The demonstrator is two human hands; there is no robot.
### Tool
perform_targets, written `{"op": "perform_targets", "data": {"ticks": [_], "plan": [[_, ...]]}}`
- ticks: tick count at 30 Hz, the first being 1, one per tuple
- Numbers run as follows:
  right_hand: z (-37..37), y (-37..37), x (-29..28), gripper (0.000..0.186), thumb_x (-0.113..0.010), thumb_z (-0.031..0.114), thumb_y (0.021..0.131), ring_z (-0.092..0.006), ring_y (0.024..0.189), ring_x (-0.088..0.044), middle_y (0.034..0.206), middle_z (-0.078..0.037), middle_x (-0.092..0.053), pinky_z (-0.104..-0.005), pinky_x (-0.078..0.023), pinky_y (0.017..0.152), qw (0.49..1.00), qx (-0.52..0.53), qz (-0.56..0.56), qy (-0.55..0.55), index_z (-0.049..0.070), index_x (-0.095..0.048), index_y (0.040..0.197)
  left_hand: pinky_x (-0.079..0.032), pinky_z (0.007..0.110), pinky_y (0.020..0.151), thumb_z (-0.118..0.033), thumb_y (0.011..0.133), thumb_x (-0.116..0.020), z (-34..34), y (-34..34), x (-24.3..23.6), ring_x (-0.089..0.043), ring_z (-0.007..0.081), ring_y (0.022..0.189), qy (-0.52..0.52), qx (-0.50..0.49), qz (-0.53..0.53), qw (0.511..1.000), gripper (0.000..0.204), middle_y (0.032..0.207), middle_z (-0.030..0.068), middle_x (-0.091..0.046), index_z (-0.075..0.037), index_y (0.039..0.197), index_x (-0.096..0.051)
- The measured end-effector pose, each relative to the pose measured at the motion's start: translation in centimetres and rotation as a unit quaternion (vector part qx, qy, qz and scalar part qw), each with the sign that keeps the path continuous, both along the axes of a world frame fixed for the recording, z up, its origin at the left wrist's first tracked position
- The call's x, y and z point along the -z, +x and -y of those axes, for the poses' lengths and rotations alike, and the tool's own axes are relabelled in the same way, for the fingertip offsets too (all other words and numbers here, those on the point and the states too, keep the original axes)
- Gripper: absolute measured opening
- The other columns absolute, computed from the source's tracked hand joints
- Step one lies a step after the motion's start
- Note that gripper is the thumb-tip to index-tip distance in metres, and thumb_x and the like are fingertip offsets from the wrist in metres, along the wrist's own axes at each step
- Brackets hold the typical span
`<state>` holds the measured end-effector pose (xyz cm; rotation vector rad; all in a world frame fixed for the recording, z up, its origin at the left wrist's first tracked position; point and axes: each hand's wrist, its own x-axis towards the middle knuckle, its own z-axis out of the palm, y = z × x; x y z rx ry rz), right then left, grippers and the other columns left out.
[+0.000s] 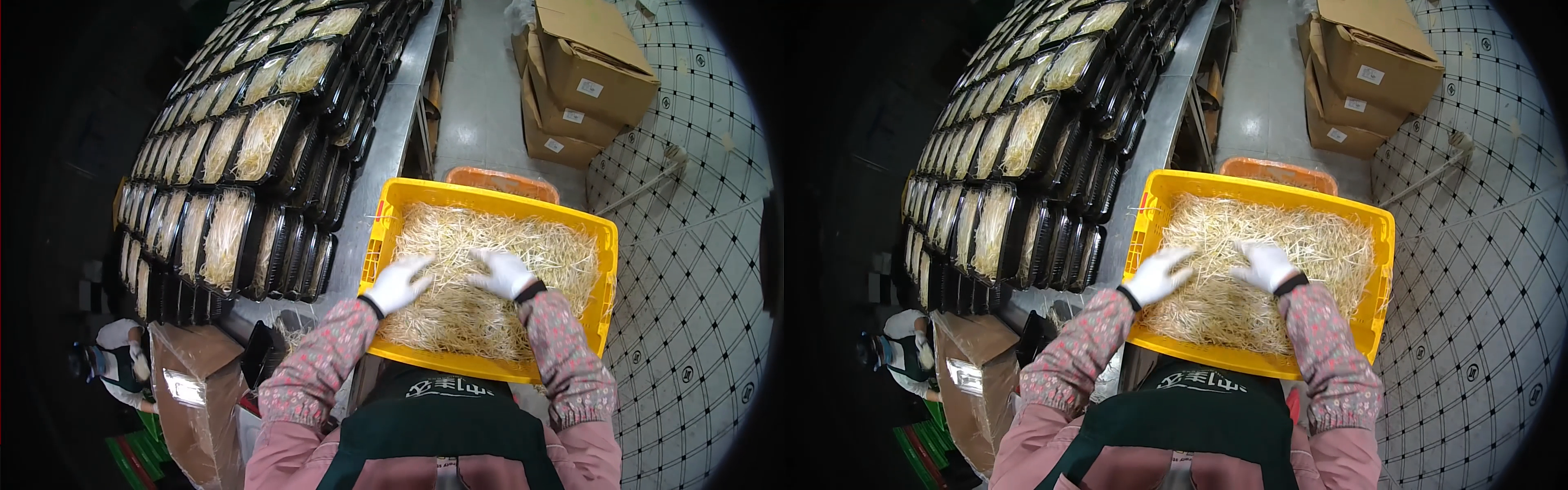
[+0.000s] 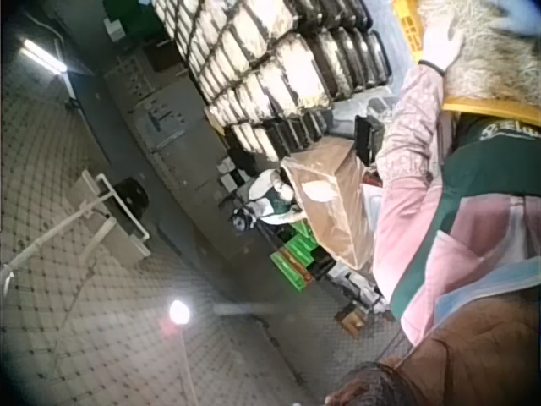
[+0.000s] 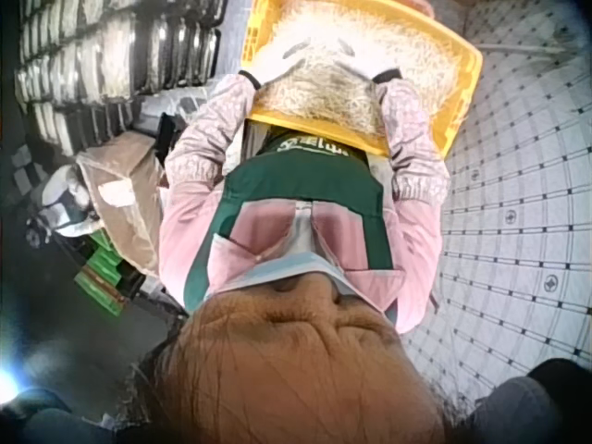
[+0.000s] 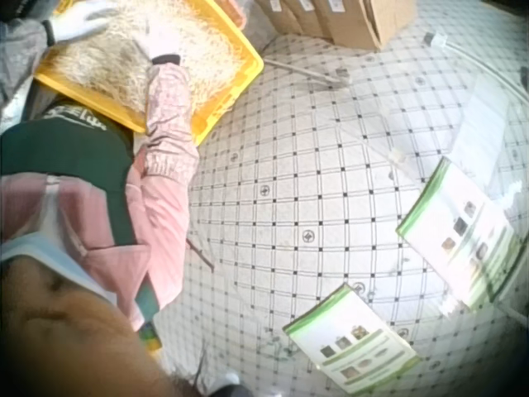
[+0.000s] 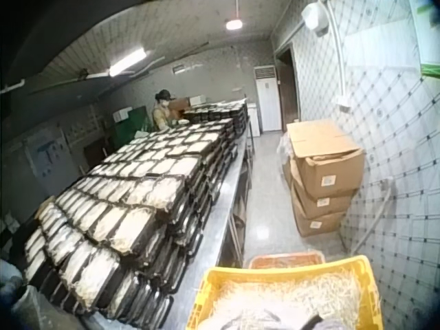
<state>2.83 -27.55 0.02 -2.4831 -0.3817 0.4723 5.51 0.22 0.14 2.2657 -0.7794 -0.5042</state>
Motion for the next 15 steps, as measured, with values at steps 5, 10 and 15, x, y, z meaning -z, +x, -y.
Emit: {"op": "perform_targets", "data": {"ticks": [5,10,15], "plan": [[-5.0,4.8,5.2,0.103,-0.067,0.069,0.069,-0.0372,0.135,-0.037,0.144,-0.022,-0.041,-0.0501,-0.028,0.11,0.987,0.091,0.011,-0.133,0.004,-0.036,0.143,-0.026,0.052,0.111,-0.05,0.086,-0.059,2.7,4.2,7.2,-0.035,0.045,0.132,0.175,-0.134,0.166,0.961,0.074,0.129,0.0282,-0.052,0.002,0.136,-0.044],[-6.2,-7.4,3.2,0.121,-0.074,0.072,0.055,-0.0363,0.131,-0.039,0.14,-0.021,-0.041,-0.054,-0.026,0.109,0.982,-0.071,-0.015,-0.175,0.004,-0.031,0.145,-0.027,0.057,0.105,-0.068,0.062,-0.072,-0.9,-5.6,3.9,-0.049,0.0373,0.115,0.195,0.07,0.094,0.974,0.112,0.116,0.0205,-0.054,-0.003,0.144,-0.033],[-6.9,-9.7,5.8,0.114,-0.083,0.05,0.058,-0.0365,0.128,-0.039,0.14,-0.018,-0.038,-0.0544,-0.027,0.107,0.973,-0.003,0.083,-0.215,0.006,-0.027,0.146,-0.035,0.054,0.103,-0.051,0.055,-0.085,-0.3,-6.6,2.9,-0.041,0.0403,0.127,0.227,0.03,0.077,0.97,0.118,0.135,0.0229,-0.044,-0.002,0.146,-0.028]]}}
